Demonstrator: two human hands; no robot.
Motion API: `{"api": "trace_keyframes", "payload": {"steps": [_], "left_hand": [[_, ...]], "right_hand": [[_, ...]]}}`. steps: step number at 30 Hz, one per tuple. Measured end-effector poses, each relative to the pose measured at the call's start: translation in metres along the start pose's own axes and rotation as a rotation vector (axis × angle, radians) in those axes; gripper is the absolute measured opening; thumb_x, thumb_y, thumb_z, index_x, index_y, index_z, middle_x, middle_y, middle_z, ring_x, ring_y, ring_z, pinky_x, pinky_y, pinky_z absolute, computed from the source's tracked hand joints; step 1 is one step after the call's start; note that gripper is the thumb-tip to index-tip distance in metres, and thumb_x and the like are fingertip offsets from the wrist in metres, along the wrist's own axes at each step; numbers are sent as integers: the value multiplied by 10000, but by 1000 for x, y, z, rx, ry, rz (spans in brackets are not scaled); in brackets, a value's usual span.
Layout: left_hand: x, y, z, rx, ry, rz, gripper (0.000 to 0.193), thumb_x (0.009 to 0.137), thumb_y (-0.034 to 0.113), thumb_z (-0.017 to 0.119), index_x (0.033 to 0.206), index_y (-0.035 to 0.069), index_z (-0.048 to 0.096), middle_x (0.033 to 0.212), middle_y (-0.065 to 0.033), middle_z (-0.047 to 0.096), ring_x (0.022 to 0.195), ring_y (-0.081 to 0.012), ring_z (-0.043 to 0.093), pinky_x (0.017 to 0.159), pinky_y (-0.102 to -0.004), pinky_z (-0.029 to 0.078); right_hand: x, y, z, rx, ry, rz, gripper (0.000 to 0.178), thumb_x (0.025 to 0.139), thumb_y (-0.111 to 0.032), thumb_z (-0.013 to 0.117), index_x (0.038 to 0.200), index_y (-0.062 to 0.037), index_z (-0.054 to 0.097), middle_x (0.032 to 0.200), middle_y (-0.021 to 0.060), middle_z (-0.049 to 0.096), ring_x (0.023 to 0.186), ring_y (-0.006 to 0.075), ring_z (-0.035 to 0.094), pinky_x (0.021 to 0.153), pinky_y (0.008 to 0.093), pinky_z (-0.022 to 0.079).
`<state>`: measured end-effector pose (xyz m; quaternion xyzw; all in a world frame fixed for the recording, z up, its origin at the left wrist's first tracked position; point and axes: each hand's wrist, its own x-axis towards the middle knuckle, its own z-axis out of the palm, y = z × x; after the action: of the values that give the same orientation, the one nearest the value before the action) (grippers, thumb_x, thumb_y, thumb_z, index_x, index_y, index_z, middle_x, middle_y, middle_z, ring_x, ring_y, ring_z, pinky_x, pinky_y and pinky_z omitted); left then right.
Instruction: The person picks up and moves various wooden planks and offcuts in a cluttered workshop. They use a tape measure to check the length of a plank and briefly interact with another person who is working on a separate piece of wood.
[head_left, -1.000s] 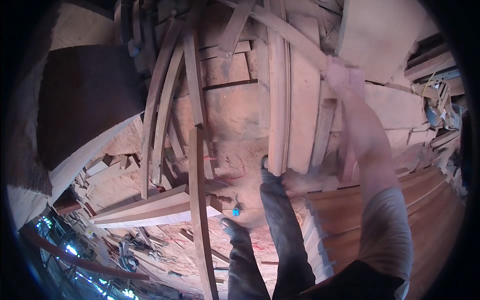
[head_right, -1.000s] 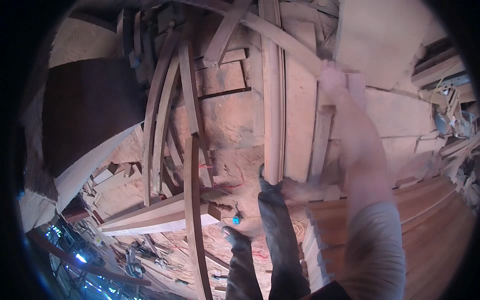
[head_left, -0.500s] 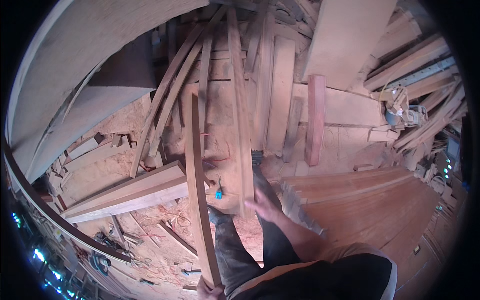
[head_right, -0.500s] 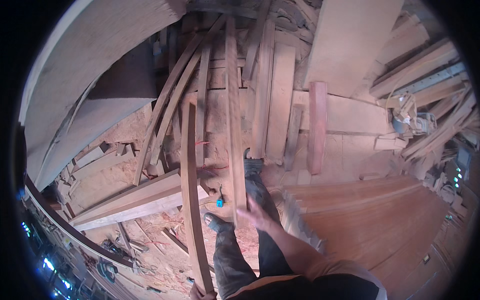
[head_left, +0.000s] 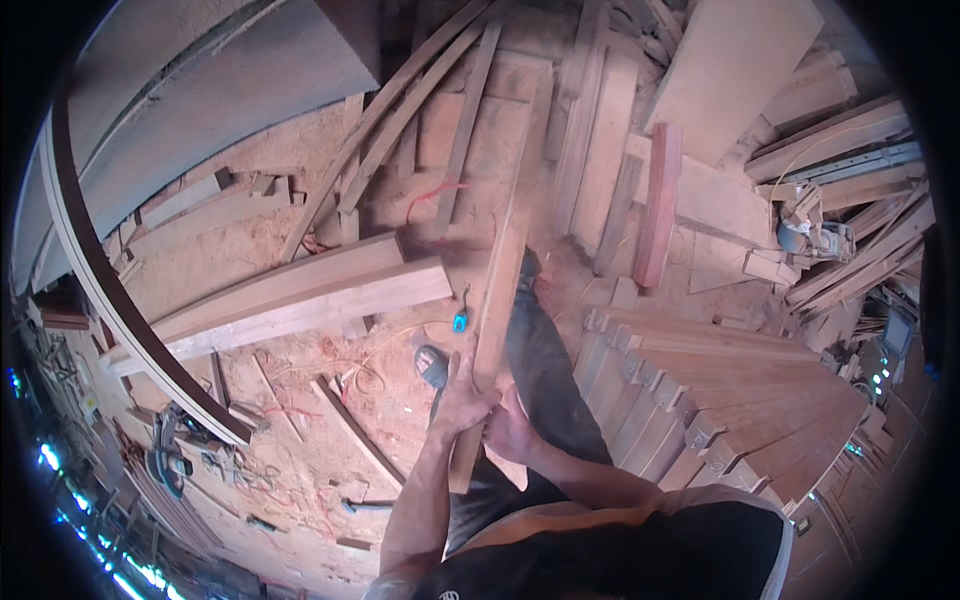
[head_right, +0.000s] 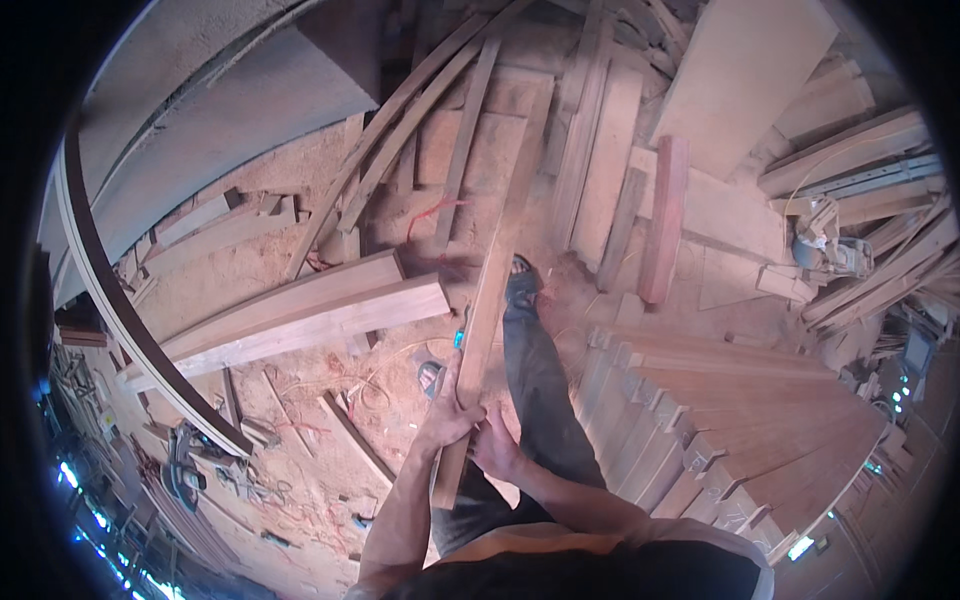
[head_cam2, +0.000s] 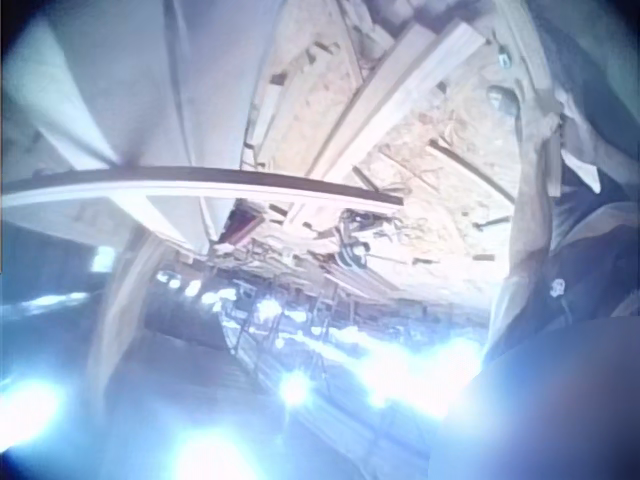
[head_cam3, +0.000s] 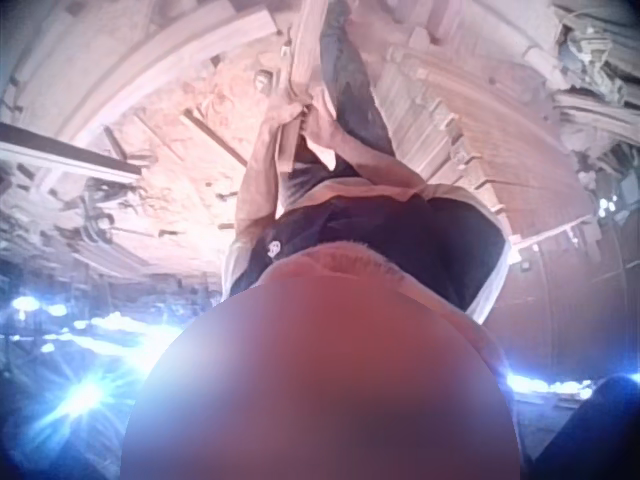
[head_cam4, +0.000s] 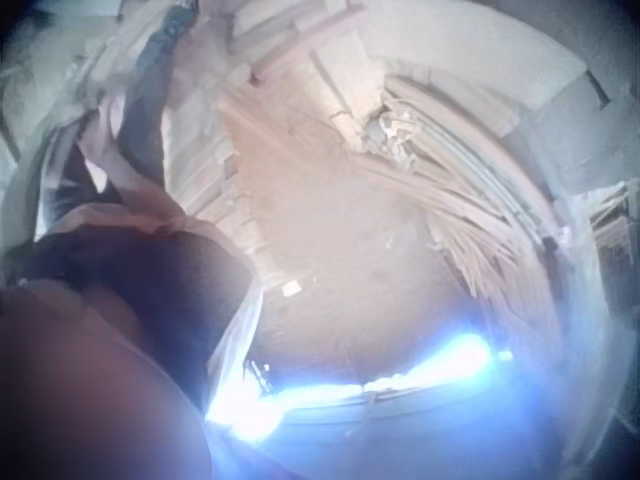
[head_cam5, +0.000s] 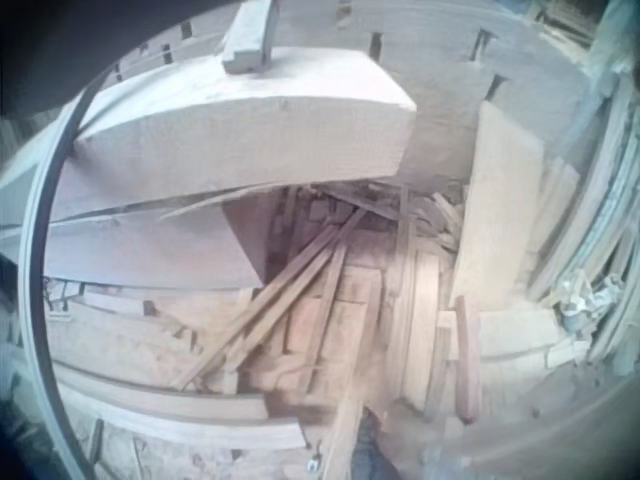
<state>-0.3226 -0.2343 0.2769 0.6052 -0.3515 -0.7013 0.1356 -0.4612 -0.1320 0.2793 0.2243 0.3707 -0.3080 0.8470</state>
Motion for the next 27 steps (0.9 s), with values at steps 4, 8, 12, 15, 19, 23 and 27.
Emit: {"api": "trace_keyframes", "payload": {"steps": [4, 8, 12, 15, 19, 23, 27], "left_hand": [[7, 20, -3, -99, -100, -74, 1207, 681, 21, 796, 1651, 19, 79, 1578, -227, 366, 1442, -337, 418, 1186, -410, 370], [2, 50, -1, 381, -100, -104, 1239, 693, 105, 830, 1649, 19, 46, 1596, -283, 340, 1489, -371, 360, 1214, -432, 327], [37, 46, -39, 185, -382, 79, 1095, 815, 287, 866, 1631, 22, 186, 1557, -301, 395, 1483, -391, 362, 1220, -450, 307], [104, 13, -114, 217, -128, 35, 806, 915, 304, 782, 1534, -9, 371, 1486, -262, 488, 1379, -388, 484, 1131, -453, 417], [198, -49, -134, 82, 119, 50, 791, 982, 320, 729, 1569, 8, 301, 1432, -225, 569, 1315, -333, 546, 1104, -430, 447], [142, -62, -38, -299, -266, -185, 981, 971, 298, 734, 1643, 63, 60, 1504, -169, 447, 1357, -301, 485, 1123, -419, 431], [74, -30, 0, -527, -243, -276, 1164, 868, 282, 824, 1643, 66, -18, 1562, -217, 353, 1421, -334, 409, 1162, -433, 388]], "right_hand": [[19, -45, 5, -342, 41, 20, 878, 976, -805, 275, 1572, -164, 345, 1516, 69, 486, 1378, 228, 477, 1151, 445, 370], [82, -125, 2, -180, 45, -263, 702, 1043, -630, 419, 1496, -94, 443, 1351, 121, 616, 1259, 241, 590, 1065, 415, 470], [108, -145, -17, -114, 46, -196, 549, 1034, -445, 527, 1383, -22, 537, 1220, 133, 673, 1135, 252, 657, 988, 400, 530], [111, -132, -36, 37, 25, -123, 550, 991, -420, 572, 1343, 4, 566, 1178, 151, 688, 1121, 266, 666, 994, 408, 527], [123, -130, -48, -399, 219, -228, 452, 905, -395, 707, 1197, -52, 675, 1064, 60, 714, 987, 191, 686, 922, 371, 533], [125, -141, -30, -29, -160, -226, 484, 981, -375, 626, 1298, -9, 641, 1221, 109, 703, 1162, 222, 669, 1052, 391, 500], [110, -143, -6, -96, 134, -208, 408, 979, -375, 646, 1223, -49, 638, 1097, 68, 698, 987, 185, 686, 914, 375, 553]]}}
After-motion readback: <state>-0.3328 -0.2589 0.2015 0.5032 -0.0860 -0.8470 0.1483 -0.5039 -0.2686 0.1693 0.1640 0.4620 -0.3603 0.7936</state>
